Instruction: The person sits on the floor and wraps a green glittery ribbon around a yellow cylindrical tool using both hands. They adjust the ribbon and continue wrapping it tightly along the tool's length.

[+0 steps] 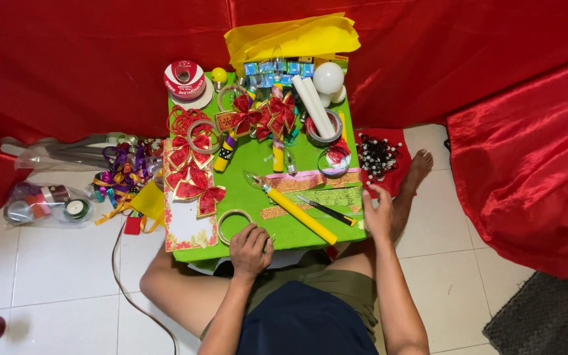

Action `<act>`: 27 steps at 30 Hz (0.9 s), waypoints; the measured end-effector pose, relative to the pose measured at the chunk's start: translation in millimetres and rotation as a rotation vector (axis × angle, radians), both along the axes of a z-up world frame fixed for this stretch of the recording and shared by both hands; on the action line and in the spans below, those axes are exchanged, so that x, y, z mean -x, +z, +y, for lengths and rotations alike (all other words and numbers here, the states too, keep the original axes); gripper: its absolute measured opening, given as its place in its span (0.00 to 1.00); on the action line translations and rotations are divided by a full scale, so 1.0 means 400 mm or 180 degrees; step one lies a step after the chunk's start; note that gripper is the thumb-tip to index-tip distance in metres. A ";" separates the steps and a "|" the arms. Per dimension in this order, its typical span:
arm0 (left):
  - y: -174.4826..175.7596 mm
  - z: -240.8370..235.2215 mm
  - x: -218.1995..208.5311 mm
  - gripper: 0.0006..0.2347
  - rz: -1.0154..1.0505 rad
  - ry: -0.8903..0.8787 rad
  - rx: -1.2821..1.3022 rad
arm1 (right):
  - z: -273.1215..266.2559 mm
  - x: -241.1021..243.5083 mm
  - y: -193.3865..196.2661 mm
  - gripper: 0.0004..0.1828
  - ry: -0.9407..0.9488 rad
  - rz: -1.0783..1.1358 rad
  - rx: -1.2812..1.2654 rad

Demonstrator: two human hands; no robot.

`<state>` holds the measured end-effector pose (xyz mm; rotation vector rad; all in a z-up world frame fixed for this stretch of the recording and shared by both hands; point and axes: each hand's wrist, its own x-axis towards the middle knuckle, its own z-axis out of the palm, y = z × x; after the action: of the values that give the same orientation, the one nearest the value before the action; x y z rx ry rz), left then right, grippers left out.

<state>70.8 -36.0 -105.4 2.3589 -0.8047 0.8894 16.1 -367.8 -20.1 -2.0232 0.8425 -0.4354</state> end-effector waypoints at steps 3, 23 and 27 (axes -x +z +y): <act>-0.006 0.000 -0.001 0.12 -0.0004 -0.0009 0.0012 | 0.034 -0.016 0.029 0.17 0.0400 -0.0049 0.0456; 0.000 0.003 -0.001 0.13 -0.0021 -0.0007 0.0021 | 0.006 -0.020 -0.046 0.16 0.0459 0.0164 0.0740; 0.003 0.003 -0.001 0.13 -0.0032 -0.0032 0.0033 | -0.028 0.022 -0.020 0.23 0.0058 0.0776 0.0163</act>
<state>71.0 -34.8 -104.1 2.3413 -0.8134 0.9001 7.2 -378.9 -28.3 -2.1587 0.9669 -0.2034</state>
